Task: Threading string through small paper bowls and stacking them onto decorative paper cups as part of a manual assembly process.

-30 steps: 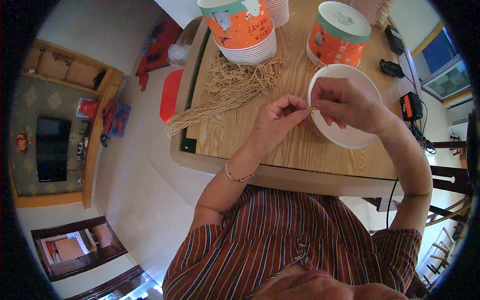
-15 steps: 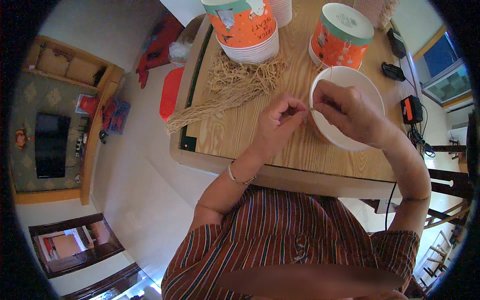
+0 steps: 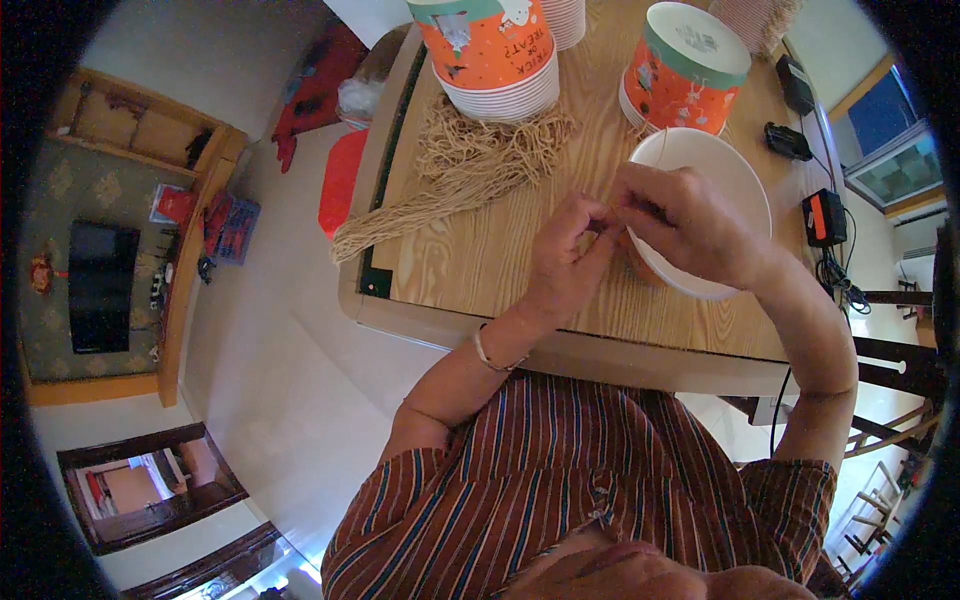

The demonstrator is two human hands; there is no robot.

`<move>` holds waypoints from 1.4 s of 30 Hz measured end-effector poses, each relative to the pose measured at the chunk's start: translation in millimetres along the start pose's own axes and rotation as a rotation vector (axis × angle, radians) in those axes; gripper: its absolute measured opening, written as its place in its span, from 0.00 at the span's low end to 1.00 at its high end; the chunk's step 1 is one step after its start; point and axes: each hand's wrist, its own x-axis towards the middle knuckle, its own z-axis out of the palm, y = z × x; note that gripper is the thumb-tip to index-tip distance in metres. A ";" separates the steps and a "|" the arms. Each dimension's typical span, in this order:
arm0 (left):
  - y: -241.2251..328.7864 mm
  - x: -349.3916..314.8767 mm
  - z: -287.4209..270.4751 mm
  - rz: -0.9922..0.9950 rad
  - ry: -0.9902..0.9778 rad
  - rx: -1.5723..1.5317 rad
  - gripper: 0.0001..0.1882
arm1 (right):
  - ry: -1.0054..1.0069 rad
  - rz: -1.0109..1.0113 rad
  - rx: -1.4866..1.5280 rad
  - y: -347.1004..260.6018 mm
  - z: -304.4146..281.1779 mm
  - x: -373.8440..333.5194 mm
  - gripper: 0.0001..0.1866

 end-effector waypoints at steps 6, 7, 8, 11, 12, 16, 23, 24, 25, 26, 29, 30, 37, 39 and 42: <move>3.2 -0.5 -4.8 -0.342 0.029 -0.379 0.11 | -0.020 0.019 0.011 12.3 -12.2 9.7 0.04; 10.7 4.2 -7.3 -0.368 0.023 -0.461 0.11 | -0.020 0.021 0.011 13.2 -12.4 9.3 0.04; 14.2 6.9 -8.7 -0.393 0.016 -0.543 0.12 | -0.019 0.025 0.020 14.1 -12.4 8.8 0.05; 13.7 8.8 -11.1 -0.338 -0.039 -0.506 0.13 | -0.034 0.048 0.061 7.9 -13.8 8.4 0.06; 14.7 9.9 -11.7 -0.338 -0.040 -0.507 0.13 | -0.048 0.071 0.093 6.2 -14.2 8.1 0.07; 12.3 12.4 -11.8 -0.385 -0.083 -0.573 0.11 | -0.041 0.004 0.031 7.5 -13.9 8.3 0.08; 9.6 15.0 -8.0 -0.411 -0.105 -0.689 0.08 | -0.031 -0.008 -0.033 2.4 -12.7 5.6 0.08; 8.7 15.3 -8.3 -0.411 -0.107 -0.689 0.08 | -0.027 0.006 -0.050 2.9 -12.5 5.6 0.08; 6.6 15.6 -9.1 -0.360 -0.125 -0.646 0.08 | -0.027 0.006 -0.050 1.3 -12.3 5.3 0.08; 4.4 15.9 -9.5 -0.308 -0.143 -0.602 0.07 | -0.027 -0.001 0.058 -1.7 -11.7 5.1 0.08; -1.2 15.0 -8.8 -0.246 -0.154 -0.598 0.08 | 0.013 -0.018 0.230 2.5 -3.4 5.9 0.08; -4.6 14.6 -8.3 -0.247 -0.154 -0.598 0.08 | 0.055 -0.026 0.292 3.5 -0.9 6.9 0.08; -11.0 21.2 -9.1 0.008 -0.144 -0.460 0.10 | 0.227 -0.037 0.282 -0.3 5.9 8.7 0.09; -12.4 20.9 -11.3 0.044 -0.153 -0.390 0.10 | 0.274 -0.047 0.292 -7.4 5.1 6.8 0.10; -12.7 20.9 -12.2 0.139 -0.135 -0.286 0.10 | 0.323 -0.165 0.206 -7.9 6.7 2.3 0.12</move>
